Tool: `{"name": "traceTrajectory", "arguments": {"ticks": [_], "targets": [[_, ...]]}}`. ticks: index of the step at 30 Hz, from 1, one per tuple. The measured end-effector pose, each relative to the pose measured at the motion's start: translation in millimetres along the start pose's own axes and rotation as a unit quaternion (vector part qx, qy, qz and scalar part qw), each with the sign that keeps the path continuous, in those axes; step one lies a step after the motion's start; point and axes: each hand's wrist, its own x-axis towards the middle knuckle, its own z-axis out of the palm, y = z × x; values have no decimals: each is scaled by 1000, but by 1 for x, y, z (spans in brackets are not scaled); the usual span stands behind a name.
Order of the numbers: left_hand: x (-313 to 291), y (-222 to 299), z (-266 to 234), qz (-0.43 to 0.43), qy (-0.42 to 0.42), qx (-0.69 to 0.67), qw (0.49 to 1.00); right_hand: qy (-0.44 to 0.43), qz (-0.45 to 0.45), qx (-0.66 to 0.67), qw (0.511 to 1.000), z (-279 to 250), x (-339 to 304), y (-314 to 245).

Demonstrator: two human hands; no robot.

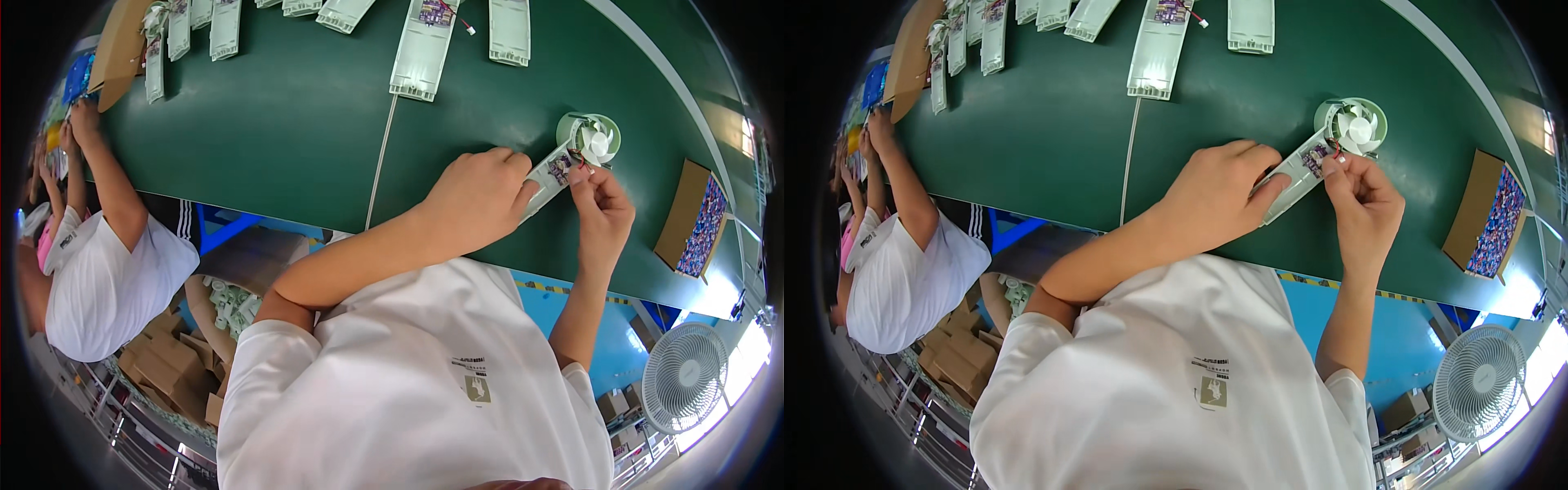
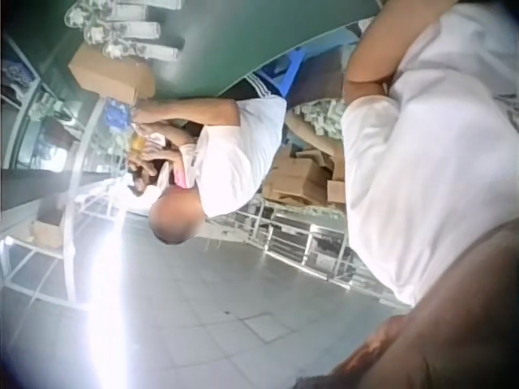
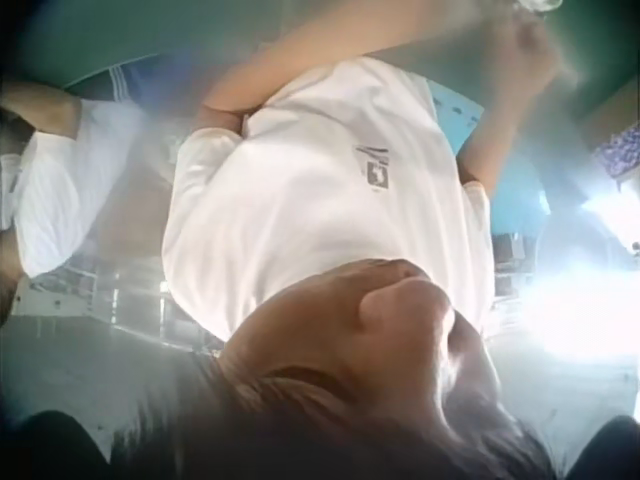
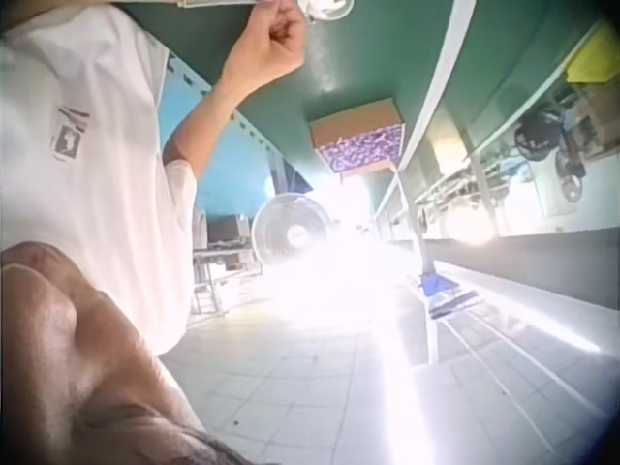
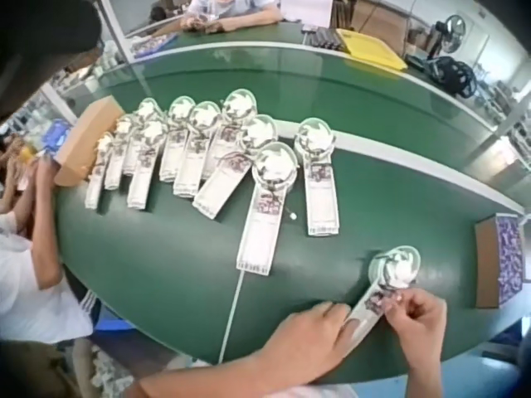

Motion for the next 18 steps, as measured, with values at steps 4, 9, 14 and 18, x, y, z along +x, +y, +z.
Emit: {"name": "traceTrajectory", "arguments": {"ticks": [4, 9, 14, 18], "targets": [[-1, 1, 10, 18, 8, -1, 1000, 11, -37, 7, 999, 1, 2, 1], [-1, 1, 14, 13, 3, 1, 1000, 11, -59, -15, 998, 3, 1, 1], [-2, 0, 15, 29, 10, 10, 999, 35, -155, -178, 971, 5, 0, -6], [-3, -1, 15, 21, 14, 3, 1000, 48, -257, -252, 932, 10, 1, -8]]}}
